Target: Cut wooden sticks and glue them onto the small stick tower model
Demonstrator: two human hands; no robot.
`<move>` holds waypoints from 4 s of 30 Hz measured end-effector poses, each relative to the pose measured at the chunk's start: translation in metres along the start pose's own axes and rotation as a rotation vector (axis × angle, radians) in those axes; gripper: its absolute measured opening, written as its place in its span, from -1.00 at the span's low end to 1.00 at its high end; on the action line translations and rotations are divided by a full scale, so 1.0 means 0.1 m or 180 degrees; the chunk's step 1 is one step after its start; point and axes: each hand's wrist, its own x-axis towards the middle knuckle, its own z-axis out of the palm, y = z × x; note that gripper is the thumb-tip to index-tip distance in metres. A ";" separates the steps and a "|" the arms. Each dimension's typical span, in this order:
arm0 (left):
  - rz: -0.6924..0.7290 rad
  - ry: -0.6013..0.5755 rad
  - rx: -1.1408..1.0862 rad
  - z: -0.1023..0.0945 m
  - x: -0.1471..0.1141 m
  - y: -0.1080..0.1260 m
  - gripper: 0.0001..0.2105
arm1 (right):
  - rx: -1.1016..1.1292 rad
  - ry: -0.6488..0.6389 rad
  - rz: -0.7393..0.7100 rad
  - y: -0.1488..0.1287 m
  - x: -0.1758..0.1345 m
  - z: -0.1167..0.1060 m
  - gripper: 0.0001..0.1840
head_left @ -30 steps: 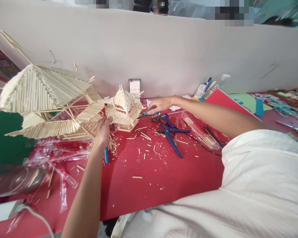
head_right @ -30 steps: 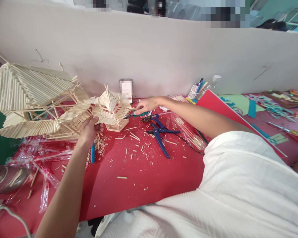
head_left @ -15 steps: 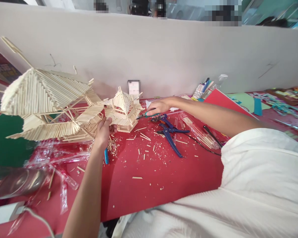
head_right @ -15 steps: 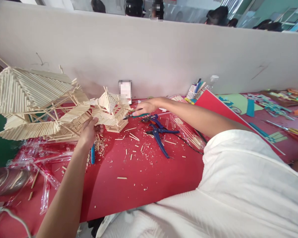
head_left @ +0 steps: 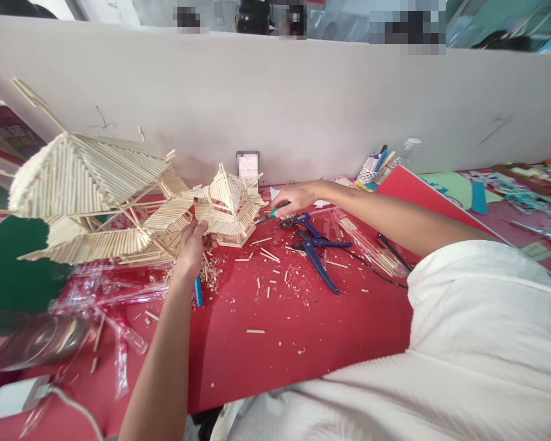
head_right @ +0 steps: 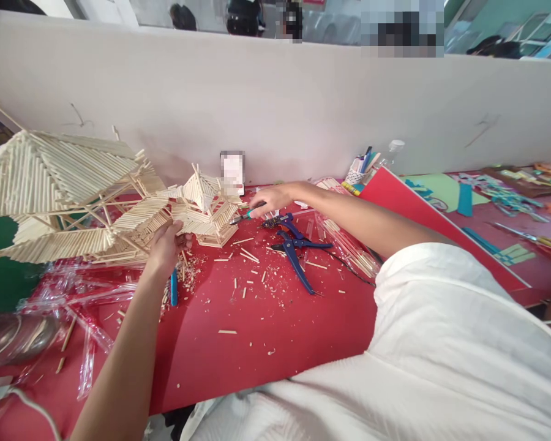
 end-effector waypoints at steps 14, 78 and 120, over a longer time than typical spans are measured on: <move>0.0025 0.0028 -0.0161 0.02 -0.03 0.02 -0.72 | -0.0009 0.0297 -0.0162 0.03 0.05 0.07 -0.42; 0.0001 0.0134 -0.0079 0.02 0.00 0.00 -0.71 | -0.0141 -0.0093 0.0302 -0.25 -0.03 0.00 -0.42; 0.0114 0.0078 -0.0171 0.04 -0.03 0.01 -0.75 | -0.0415 0.0221 0.0154 0.01 0.09 0.18 -0.26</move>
